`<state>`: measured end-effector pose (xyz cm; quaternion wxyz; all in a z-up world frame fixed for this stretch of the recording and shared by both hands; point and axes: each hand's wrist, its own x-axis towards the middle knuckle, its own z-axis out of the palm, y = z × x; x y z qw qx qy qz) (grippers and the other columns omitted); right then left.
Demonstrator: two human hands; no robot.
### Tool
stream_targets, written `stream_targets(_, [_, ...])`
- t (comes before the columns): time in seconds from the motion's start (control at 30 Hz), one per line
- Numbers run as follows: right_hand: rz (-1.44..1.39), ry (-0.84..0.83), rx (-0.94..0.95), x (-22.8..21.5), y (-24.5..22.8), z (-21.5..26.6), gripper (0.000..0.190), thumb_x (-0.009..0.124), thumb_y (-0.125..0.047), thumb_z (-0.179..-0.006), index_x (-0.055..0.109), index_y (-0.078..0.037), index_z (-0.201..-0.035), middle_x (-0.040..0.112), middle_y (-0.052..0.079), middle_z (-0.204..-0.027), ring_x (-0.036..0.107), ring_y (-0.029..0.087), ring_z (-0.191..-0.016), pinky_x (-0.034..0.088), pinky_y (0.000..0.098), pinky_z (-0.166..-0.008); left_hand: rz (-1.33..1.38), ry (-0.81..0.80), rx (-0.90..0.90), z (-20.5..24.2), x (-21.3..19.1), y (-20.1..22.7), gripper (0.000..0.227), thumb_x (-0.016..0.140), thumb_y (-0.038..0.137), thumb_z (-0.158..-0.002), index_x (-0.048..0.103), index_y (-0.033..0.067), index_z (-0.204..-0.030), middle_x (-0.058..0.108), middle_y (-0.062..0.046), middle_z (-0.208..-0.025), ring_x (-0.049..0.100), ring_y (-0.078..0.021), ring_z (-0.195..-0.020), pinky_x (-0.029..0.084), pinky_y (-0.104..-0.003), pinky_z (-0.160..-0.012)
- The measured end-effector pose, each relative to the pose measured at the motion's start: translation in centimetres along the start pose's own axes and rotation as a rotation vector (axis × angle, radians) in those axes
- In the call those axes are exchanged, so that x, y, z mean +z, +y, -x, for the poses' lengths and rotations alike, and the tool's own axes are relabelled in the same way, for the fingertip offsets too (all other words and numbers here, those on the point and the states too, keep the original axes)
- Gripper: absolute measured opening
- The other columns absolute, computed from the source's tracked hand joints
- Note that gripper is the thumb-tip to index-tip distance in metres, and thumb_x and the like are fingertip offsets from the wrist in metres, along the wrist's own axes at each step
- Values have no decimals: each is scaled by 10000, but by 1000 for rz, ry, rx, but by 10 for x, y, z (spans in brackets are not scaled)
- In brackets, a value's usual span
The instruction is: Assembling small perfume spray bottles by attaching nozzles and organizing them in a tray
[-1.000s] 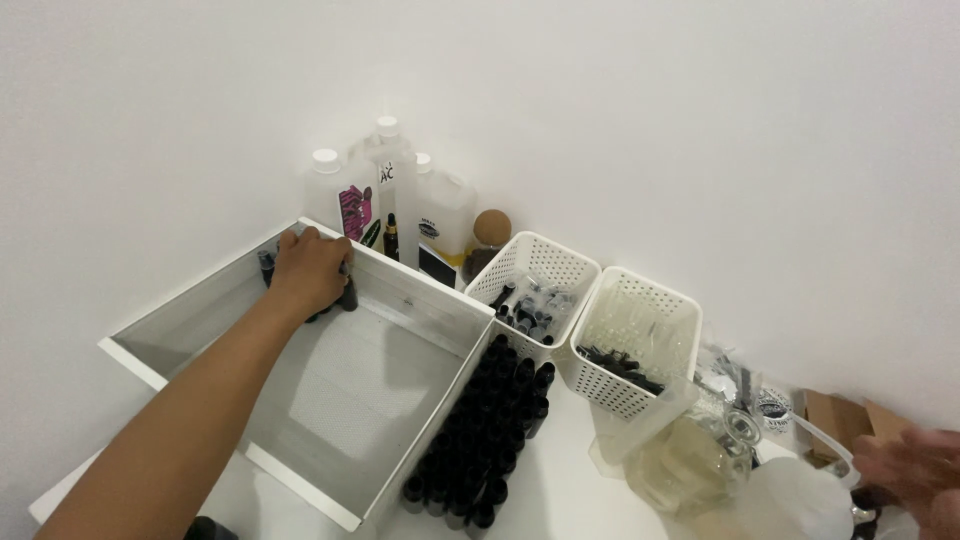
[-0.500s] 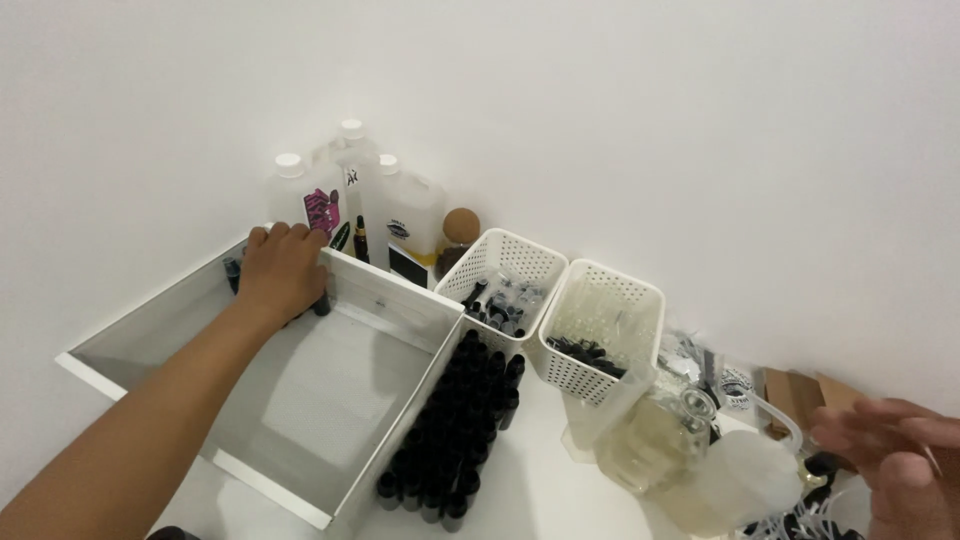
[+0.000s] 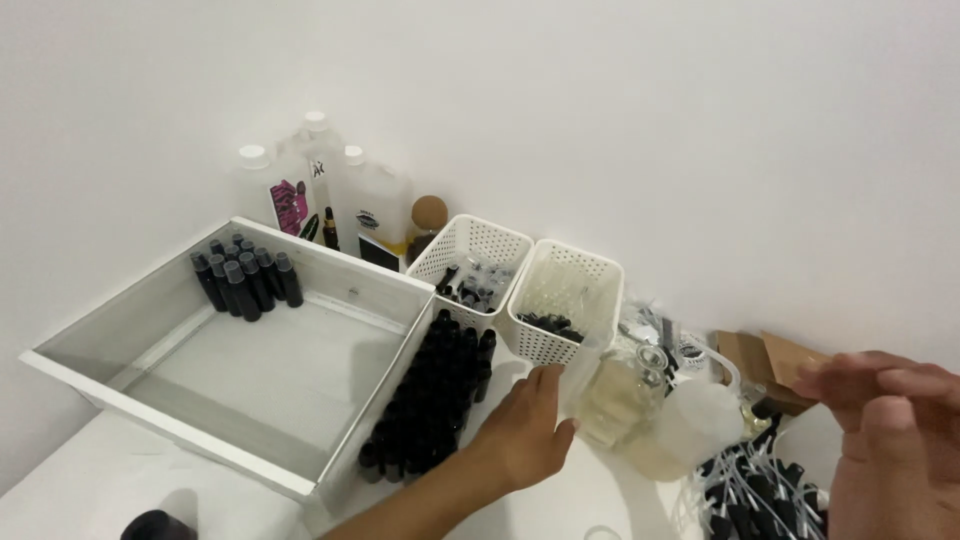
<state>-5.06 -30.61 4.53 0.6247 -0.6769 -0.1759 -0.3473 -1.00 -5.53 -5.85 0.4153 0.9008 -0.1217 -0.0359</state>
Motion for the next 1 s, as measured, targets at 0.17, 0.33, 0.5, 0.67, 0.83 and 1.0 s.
stream_targets(0.17, [80,-17,-11,-94,47,19,443,326,-373,-1177,409,-64,-1483,524,190,-1448,618,337,-1264,575,418,-1106,78,171,-79,-30,62,-55,701,624,135,-942,273,83,-1546,382,-119,-1575,384,-387,-1370,296,-520,-1137])
stream_targets(0.33, [76,-73,6,-84,27,4,509,225,-295,-1225,415,147,-1390,579,379,-1250,654,448,-1129,596,459,-976,-65,238,78,-46,82,-80,670,662,92,-899,396,106,-1514,640,-132,-1291,472,-367,-1211,337,-500,-1004])
stream_targets(0.5, [723,-390,472,15,-23,1,332,676,-265,-883,716,-181,-1201,799,-63,-1223,777,120,-920,602,297,-812,-106,282,-17,-50,87,-83,367,681,126,-874,572,102,-1224,680,-81,-1157,479,-369,-1119,353,-496,-963])
stream_targets(0.67, [1022,-565,662,69,2,8,720,584,-491,-905,354,-256,-1545,521,-56,-1503,744,145,-1072,572,447,-863,-157,322,3,-40,75,-83,284,708,117,-841,588,77,-1096,672,-124,-1050,531,-412,-1031,422,-533,-918])
stream_targets(0.83, [1073,-541,672,87,34,13,850,579,-467,-934,161,-160,-1607,229,29,-1704,689,309,-1175,448,584,-1027,-145,348,32,-32,75,-87,238,708,145,-862,588,79,-1057,660,-131,-1007,547,-418,-1006,441,-549,-886])
stream_targets(1.0, [1183,-541,727,98,55,10,950,636,-544,-896,152,-153,-1614,538,116,-1483,555,389,-1316,494,575,-980,-163,401,100,-30,79,-95,314,709,151,-840,590,92,-1125,665,-114,-1038,535,-399,-984,429,-540,-839])
